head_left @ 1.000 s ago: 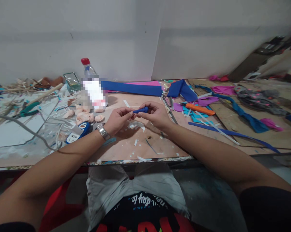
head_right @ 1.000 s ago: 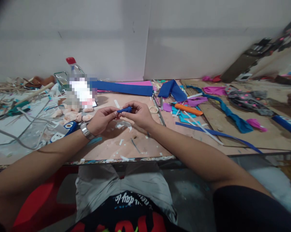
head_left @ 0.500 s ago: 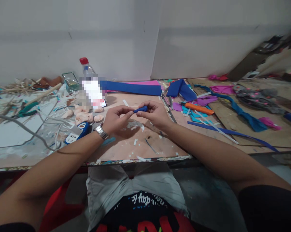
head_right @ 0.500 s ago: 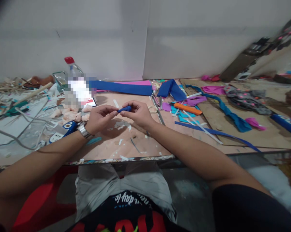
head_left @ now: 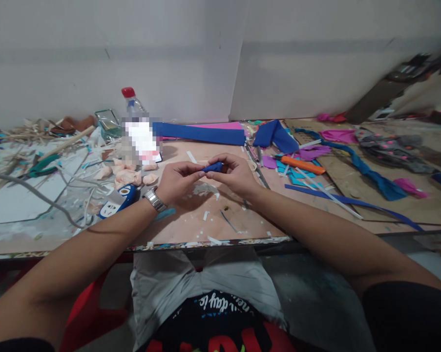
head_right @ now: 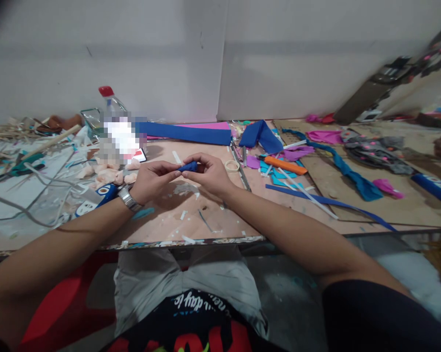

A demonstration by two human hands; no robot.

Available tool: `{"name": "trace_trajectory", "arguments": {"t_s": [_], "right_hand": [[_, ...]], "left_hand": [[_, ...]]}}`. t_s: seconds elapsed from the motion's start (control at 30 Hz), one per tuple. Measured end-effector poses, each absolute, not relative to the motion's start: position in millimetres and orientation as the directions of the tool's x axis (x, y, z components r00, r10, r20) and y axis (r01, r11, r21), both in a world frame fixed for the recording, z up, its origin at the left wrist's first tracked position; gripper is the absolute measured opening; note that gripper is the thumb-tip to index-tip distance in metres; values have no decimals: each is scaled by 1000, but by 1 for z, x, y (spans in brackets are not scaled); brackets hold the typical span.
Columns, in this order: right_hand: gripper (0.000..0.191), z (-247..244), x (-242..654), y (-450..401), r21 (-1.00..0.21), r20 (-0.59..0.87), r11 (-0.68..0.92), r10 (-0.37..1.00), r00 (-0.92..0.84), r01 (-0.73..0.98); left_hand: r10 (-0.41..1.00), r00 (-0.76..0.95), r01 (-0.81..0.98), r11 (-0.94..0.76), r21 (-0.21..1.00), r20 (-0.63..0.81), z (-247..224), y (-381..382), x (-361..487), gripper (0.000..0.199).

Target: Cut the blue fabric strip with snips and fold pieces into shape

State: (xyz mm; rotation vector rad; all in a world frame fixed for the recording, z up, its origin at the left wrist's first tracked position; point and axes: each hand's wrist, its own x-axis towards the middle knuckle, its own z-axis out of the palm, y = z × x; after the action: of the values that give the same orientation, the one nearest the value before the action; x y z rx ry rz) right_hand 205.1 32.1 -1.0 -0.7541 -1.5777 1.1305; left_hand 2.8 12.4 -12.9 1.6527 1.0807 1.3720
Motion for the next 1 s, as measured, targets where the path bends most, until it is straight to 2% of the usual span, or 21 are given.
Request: {"name": "trace_trajectory", "arguments": {"t_s": [0.1,0.3,0.6,0.77,0.9,0.97,1.0], "right_hand": [[39,-1,205,32,-920,387,385,872,-300,-69],[38,-2,204,32,-936,350,318,888,-299,-152],[37,-5,204,33,-932,363,336,880,-306,-139],[47,-4,199,31,-930,362,327,890,-275,-167],[45,7,200,33,-936,352,342,893,-280,-84],[42,17,201,38,-924,369,381,877,-308,-25],[40,23,199,43,-914,379,405,864,-332,9]], "left_hand": [[929,54,144,-369,918,365,-10,13,3,32],[943,71,70,-329,942,324,-3,8,6,34],[959,29,-1,-282,960,282,-4,5,12,38],[961,-11,-93,-275,957,275,-10,9,13,35],[959,64,-218,-255,942,275,-16,12,15,42],[952,108,-170,-267,949,287,-19,11,16,49],[947,146,-87,-276,957,286,-21,10,16,44]]}}
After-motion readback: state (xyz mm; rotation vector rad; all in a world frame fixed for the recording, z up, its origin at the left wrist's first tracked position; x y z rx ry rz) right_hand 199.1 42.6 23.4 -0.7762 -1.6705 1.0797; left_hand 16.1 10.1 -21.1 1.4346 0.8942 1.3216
